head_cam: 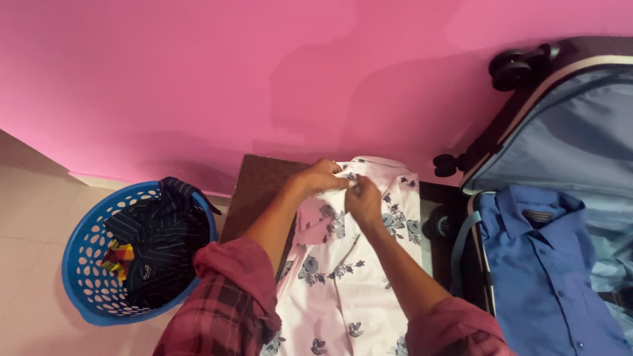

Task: The person folds a shirt on a flat surface and places it into an open suitcase by hand.

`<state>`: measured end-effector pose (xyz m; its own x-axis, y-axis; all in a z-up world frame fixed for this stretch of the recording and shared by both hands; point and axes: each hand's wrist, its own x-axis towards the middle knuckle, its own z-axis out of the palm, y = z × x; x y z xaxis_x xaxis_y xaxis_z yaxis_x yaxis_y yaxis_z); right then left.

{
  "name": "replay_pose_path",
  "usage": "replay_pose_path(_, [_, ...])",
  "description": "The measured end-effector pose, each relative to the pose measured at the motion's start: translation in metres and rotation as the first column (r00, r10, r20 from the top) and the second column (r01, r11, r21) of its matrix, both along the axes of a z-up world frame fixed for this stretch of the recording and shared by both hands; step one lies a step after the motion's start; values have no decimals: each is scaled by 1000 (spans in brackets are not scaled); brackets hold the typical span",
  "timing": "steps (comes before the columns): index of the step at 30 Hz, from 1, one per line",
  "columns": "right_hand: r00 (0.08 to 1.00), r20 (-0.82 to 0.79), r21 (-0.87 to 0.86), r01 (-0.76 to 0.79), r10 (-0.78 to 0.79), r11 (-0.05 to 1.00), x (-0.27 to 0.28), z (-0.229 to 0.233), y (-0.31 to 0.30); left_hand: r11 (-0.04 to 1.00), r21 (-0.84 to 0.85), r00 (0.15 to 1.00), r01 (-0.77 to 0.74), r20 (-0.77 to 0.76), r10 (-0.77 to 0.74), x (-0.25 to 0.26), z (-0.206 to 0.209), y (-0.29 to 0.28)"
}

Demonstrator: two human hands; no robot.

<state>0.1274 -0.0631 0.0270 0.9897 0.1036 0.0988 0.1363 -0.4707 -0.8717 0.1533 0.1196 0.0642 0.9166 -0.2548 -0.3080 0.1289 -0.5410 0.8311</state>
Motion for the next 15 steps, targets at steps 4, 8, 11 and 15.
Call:
replay_pose_path(4, [973, -101, 247, 226, -207, 942, 16, -12, -49, 856, 391, 934, 339, -251, -255, -26, 24, 1])
replay_pose_path(8, [833, -274, -38, 489, -480, 871, 15, -10, -86, 940, 218, 914, 264, -369, -171, -39, 16, 3])
replay_pose_path(11, [687, -599, -49, 481, -411, 875, 8, 7, -86, 988, 85, 979, 126, -173, -110, -28, -8, -13])
replay_pose_path(15, [511, -854, 59, 279, -96, 958, 4, 25, -83, 973, -223, 998, 55, 8, -55, -24, -21, -72])
